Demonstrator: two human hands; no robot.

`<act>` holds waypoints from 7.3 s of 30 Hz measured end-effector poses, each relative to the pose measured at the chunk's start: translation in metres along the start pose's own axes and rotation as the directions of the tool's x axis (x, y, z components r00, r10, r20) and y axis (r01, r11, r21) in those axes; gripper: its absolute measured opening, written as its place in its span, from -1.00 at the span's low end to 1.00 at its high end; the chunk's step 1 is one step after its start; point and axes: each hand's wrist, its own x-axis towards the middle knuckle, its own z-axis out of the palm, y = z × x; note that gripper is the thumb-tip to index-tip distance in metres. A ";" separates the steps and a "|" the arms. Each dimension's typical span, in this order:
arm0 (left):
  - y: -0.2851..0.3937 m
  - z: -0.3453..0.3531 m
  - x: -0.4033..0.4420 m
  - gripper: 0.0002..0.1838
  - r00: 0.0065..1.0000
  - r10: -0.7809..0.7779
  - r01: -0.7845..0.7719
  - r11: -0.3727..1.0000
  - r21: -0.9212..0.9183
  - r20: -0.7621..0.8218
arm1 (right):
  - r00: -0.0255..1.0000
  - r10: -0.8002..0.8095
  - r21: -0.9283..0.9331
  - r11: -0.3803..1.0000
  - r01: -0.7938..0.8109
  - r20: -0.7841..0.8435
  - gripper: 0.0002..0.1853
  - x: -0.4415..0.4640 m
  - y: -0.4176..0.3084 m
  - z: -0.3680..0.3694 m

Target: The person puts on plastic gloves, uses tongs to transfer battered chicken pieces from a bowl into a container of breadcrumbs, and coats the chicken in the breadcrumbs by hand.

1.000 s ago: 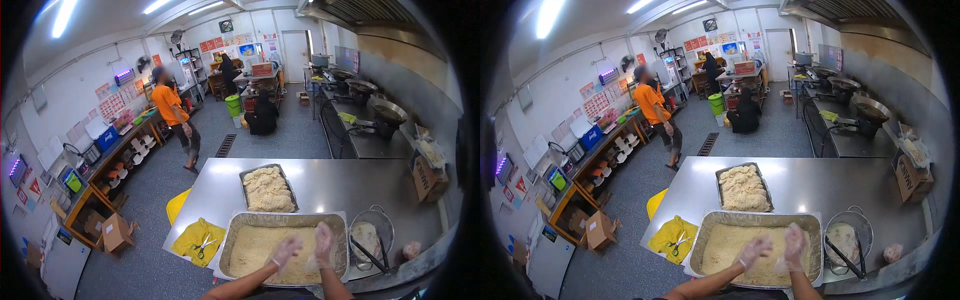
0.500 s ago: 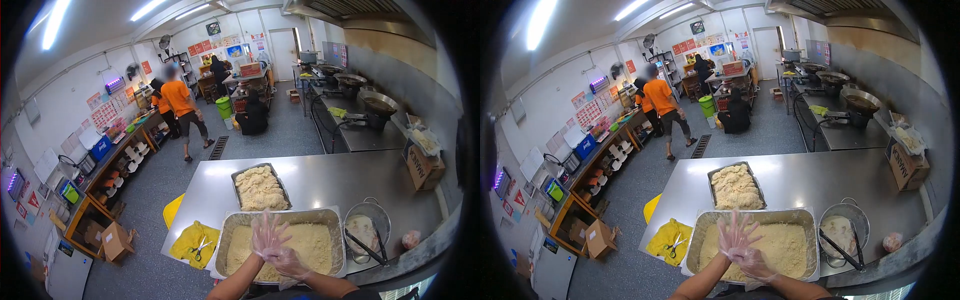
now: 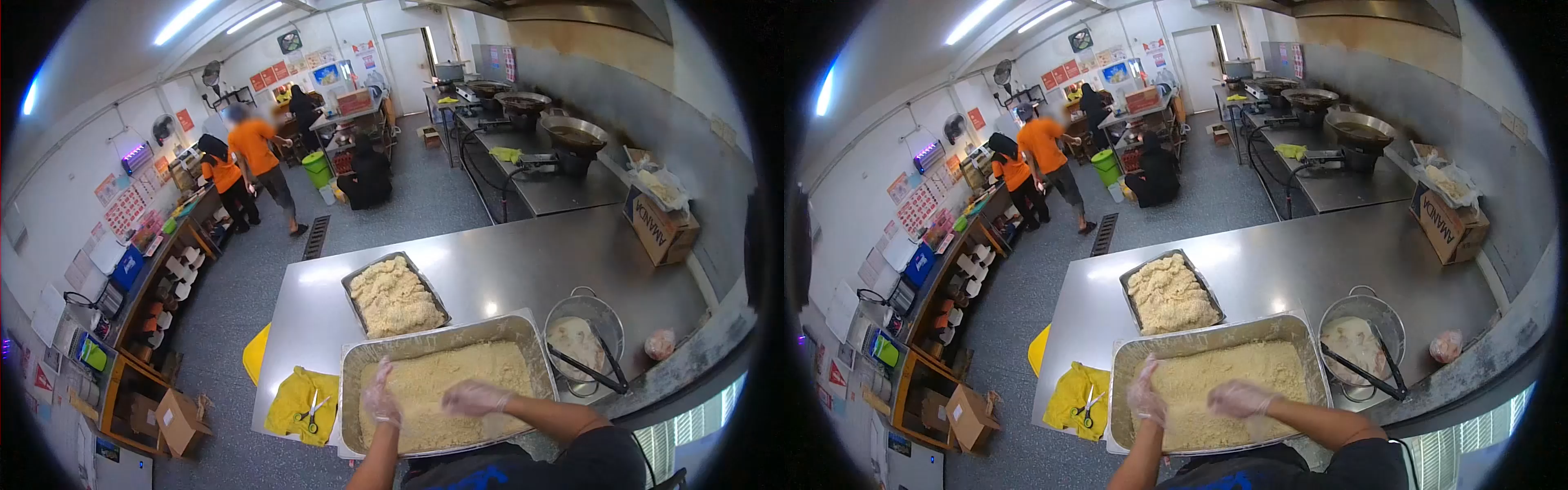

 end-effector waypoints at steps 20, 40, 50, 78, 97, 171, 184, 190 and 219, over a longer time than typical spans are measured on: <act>-0.041 -0.047 -0.017 -0.70 0.955 -0.057 -0.058 0.927 0.370 0.292 | 0.735 0.519 -0.154 0.762 -0.629 -0.436 -0.11 0.018 0.089 0.037; -0.030 -0.048 -0.005 -0.68 0.906 -0.181 -0.057 0.844 0.533 0.384 | 0.822 0.469 -0.193 0.818 -0.542 -0.322 -0.07 0.041 0.090 0.043; -0.047 -0.057 -0.018 -0.64 0.884 -0.158 -0.123 0.830 0.545 0.441 | 0.916 0.371 -0.097 0.917 -0.388 -0.152 -0.06 0.006 0.079 0.046; -0.029 -0.038 -0.017 -0.76 0.880 -0.149 -0.024 0.934 0.356 0.452 | 0.866 0.494 0.220 0.839 -0.498 0.078 -0.16 -0.038 0.193 0.025; -0.017 -0.031 -0.020 -0.77 0.831 -0.137 -0.014 0.964 0.267 0.538 | 0.696 0.417 -0.084 0.823 -0.562 -0.584 -0.34 -0.007 0.016 -0.063; -0.020 -0.041 -0.017 -0.75 0.880 -0.452 0.212 0.648 0.731 0.145 | 0.962 -0.125 -0.697 0.712 -0.083 -0.242 -0.33 0.000 0.136 0.062; -0.017 -0.051 0.021 -0.57 0.736 -0.382 -0.098 0.756 0.647 0.558 | 0.844 0.480 -0.526 0.667 -0.528 -0.239 -0.59 0.034 0.052 -0.022; 0.018 -0.056 0.054 -0.53 0.472 -0.596 0.417 0.800 0.431 0.649 | 0.928 0.160 -0.490 0.812 -0.318 -0.338 -0.45 0.026 -0.014 -0.070; 0.033 -0.076 0.105 -0.66 0.164 -0.623 -0.776 0.398 0.490 0.765 | 0.641 0.565 0.183 0.806 -0.562 -0.520 -0.55 -0.024 0.020 0.072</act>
